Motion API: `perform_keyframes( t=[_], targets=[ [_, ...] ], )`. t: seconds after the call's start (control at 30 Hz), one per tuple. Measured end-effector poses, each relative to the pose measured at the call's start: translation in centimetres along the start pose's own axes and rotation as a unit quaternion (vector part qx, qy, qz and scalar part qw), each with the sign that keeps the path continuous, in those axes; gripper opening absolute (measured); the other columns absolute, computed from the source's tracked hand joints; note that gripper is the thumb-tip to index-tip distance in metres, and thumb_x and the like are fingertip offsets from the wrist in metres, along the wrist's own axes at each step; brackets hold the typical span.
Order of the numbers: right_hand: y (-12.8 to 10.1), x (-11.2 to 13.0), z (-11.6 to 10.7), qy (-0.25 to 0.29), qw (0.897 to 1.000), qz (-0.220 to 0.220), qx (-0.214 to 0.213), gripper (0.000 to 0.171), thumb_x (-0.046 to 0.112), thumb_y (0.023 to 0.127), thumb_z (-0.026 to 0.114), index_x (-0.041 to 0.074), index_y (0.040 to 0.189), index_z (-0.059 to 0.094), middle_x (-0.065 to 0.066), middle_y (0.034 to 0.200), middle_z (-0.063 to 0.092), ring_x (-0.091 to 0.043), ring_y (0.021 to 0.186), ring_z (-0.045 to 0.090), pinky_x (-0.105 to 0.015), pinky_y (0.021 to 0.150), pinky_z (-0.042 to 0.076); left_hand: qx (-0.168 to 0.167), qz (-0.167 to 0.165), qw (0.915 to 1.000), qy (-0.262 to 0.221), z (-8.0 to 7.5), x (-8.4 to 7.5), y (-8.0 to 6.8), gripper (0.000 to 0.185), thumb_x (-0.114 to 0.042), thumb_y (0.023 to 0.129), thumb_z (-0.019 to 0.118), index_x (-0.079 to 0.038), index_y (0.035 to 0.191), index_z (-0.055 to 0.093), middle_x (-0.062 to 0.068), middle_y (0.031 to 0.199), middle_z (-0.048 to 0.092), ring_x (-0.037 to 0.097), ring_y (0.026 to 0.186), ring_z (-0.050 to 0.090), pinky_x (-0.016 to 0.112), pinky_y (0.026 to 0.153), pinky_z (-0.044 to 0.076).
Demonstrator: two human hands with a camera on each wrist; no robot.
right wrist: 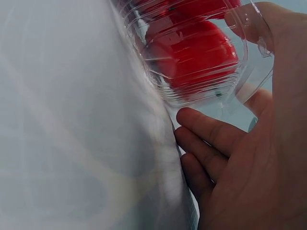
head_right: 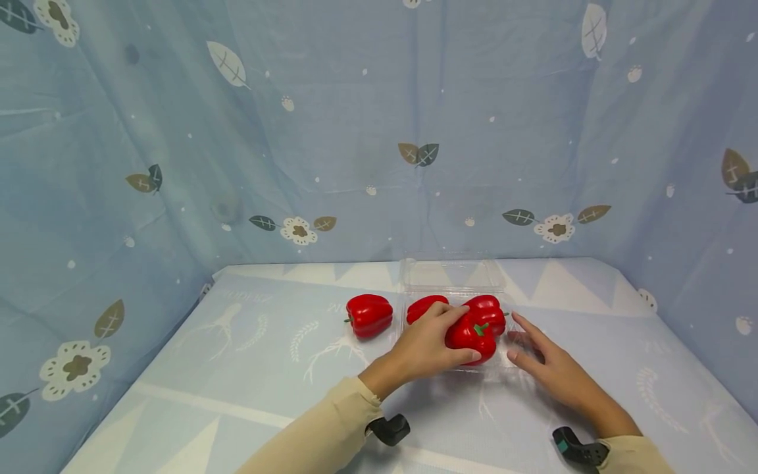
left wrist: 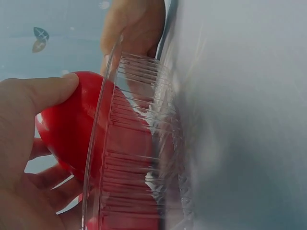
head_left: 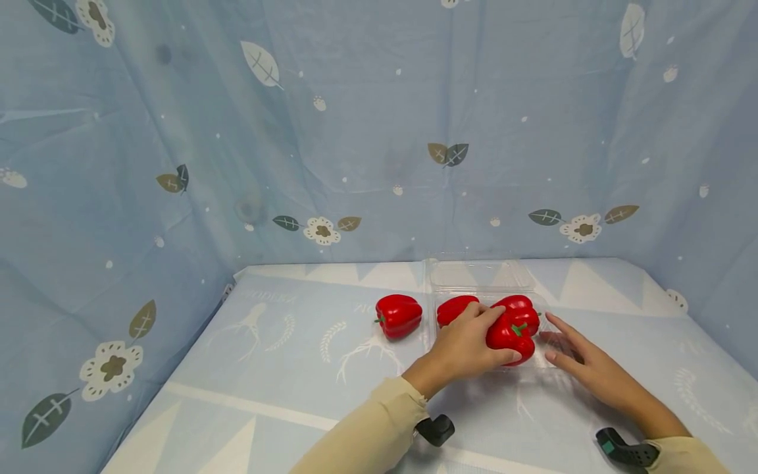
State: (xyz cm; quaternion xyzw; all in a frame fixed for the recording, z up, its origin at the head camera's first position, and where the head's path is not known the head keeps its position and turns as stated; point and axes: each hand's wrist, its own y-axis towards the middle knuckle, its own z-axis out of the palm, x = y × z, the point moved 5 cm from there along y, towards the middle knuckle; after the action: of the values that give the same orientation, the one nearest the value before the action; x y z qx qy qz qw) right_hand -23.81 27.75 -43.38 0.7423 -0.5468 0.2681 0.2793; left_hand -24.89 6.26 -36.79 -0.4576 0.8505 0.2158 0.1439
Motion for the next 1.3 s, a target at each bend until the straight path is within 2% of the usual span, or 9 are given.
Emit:
perform_keyframes(
  t=[0.33, 0.53, 0.7, 0.9, 1.13, 1.3],
  targets=[
    [0.2, 0.1, 0.1, 0.013, 1.000, -0.003, 0.005, 0.075, 0.039, 0.095, 0.054, 0.021, 0.154, 0.011, -0.027, 0.138, 0.045, -0.051, 0.126, 0.039, -0.061, 0.084, 0.047, 0.011, 0.016, 0.9995, 0.025, 0.4, -0.4, 0.4, 0.072, -0.053, 0.077, 0.072, -0.031, 0.139, 0.046, -0.011, 0.118, 0.052, 0.003, 0.101, 0.052, 0.023, 0.074, 0.051],
    [0.5, 0.1, 0.3, -0.003, 1.000, 0.001, 0.009, 0.076, 0.041, 0.095, 0.054, 0.021, 0.154, 0.011, -0.026, 0.137, 0.046, -0.051, 0.125, 0.039, -0.067, 0.086, 0.042, 0.015, 0.016, 0.9994, 0.028, 0.6, -0.3, 0.4, 0.072, -0.052, 0.078, 0.071, -0.032, 0.141, 0.043, -0.011, 0.124, 0.053, 0.004, 0.106, 0.052, 0.027, 0.078, 0.052],
    [0.4, 0.0, 0.3, -0.010, 1.000, 0.008, 0.013, 0.078, 0.043, 0.094, 0.055, 0.022, 0.154, 0.010, -0.025, 0.137, 0.048, -0.051, 0.126, 0.039, -0.070, 0.085, 0.040, 0.015, 0.013, 0.9996, 0.019, 1.0, -0.4, 0.6, 0.070, -0.051, 0.078, 0.072, -0.028, 0.138, 0.045, -0.012, 0.126, 0.054, 0.005, 0.109, 0.053, 0.029, 0.080, 0.052],
    [-0.8, -0.7, -0.2, -0.012, 1.000, 0.023, 0.012, 0.080, 0.041, 0.094, 0.056, 0.025, 0.154, 0.006, -0.024, 0.137, 0.048, -0.049, 0.126, 0.038, -0.075, 0.084, 0.033, 0.039, 0.026, 0.9988, 0.014, 2.0, -1.4, 0.7, 0.067, -0.051, 0.077, 0.073, -0.028, 0.135, 0.047, -0.016, 0.124, 0.054, 0.003, 0.109, 0.051, 0.026, 0.078, 0.052],
    [-0.2, -0.5, 0.5, 0.006, 1.000, 0.024, 0.020, 0.080, 0.042, 0.093, 0.057, 0.026, 0.154, 0.007, -0.023, 0.138, 0.047, -0.048, 0.127, 0.039, -0.074, 0.086, 0.033, 0.037, 0.024, 0.9990, 0.002, 1.9, -0.6, 0.1, 0.063, -0.043, 0.082, 0.069, -0.029, 0.138, 0.044, -0.015, 0.132, 0.049, 0.005, 0.116, 0.047, 0.030, 0.084, 0.051],
    [0.1, -0.3, 0.6, 0.012, 0.999, 0.024, 0.022, 0.082, 0.041, 0.093, 0.058, 0.025, 0.154, 0.007, -0.025, 0.138, 0.045, -0.048, 0.127, 0.038, -0.073, 0.087, 0.033, 0.034, 0.024, 0.9991, -0.005, 1.7, -0.3, -0.1, 0.065, -0.037, 0.080, 0.068, -0.032, 0.140, 0.043, -0.013, 0.131, 0.047, 0.004, 0.112, 0.047, 0.029, 0.081, 0.052]
  ],
)
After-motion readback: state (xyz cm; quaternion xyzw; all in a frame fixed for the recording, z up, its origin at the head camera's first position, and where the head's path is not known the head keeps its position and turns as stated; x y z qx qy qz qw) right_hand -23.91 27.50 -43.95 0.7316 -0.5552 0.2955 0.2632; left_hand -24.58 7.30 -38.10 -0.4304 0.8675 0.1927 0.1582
